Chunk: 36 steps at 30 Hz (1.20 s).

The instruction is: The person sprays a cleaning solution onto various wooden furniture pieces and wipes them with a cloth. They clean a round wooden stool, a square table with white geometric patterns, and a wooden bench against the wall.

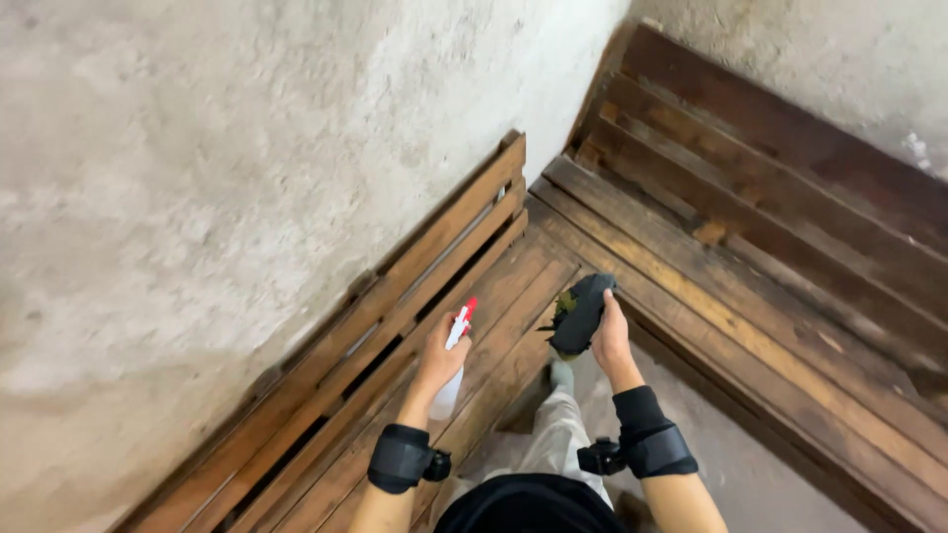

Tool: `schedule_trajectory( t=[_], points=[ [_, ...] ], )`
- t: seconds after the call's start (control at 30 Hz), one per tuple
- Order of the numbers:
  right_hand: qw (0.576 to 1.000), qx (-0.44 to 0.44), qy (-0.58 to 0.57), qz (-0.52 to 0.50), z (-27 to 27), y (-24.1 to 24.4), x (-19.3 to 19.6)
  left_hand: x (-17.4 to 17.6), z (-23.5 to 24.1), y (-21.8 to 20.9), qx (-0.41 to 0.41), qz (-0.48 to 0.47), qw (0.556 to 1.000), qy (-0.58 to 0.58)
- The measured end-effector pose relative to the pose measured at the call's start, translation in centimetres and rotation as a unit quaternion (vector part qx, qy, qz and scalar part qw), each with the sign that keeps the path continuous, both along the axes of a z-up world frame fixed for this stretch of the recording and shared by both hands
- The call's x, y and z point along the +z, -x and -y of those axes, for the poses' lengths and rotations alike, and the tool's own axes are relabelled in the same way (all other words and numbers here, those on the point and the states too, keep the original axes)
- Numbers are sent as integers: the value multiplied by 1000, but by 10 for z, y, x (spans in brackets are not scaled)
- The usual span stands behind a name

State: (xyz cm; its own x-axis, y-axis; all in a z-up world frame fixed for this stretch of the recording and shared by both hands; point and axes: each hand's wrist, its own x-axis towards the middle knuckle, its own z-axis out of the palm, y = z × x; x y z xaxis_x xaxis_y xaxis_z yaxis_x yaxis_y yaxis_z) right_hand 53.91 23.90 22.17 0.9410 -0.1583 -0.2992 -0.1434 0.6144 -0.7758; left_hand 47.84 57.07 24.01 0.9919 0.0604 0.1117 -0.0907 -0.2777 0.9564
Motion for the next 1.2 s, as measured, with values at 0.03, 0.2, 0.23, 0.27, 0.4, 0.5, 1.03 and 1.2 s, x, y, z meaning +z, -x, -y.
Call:
schedule_trajectory(
  t=[0.03,0.2,0.23,0.27,0.4,0.5,1.03,1.2],
  points=[
    [1000,0,-1,-13,6,-22,-13,-6,6,-13,16,-26,999,-9],
    [997,63,18,-38,35,-144,-52,-20,52,-105,38,-67,997,11],
    [994,91,46,-32,49,-168,-66,-21,70,-116,42,-70,996,42],
    [992,110,56,-40,66,-177,-63,-27,91,-133,60,-77,994,52],
    [968,182,145,-97,99,-276,-50,-49,135,-239,127,-15,992,-12],
    [962,192,128,-144,119,-320,-55,-59,163,-285,150,-48,987,-19],
    [951,241,189,39,-4,-488,-112,-30,184,-322,271,-199,942,-15],
    [928,228,287,73,-76,-463,-91,-50,172,-296,308,-142,940,-38]
  ],
)
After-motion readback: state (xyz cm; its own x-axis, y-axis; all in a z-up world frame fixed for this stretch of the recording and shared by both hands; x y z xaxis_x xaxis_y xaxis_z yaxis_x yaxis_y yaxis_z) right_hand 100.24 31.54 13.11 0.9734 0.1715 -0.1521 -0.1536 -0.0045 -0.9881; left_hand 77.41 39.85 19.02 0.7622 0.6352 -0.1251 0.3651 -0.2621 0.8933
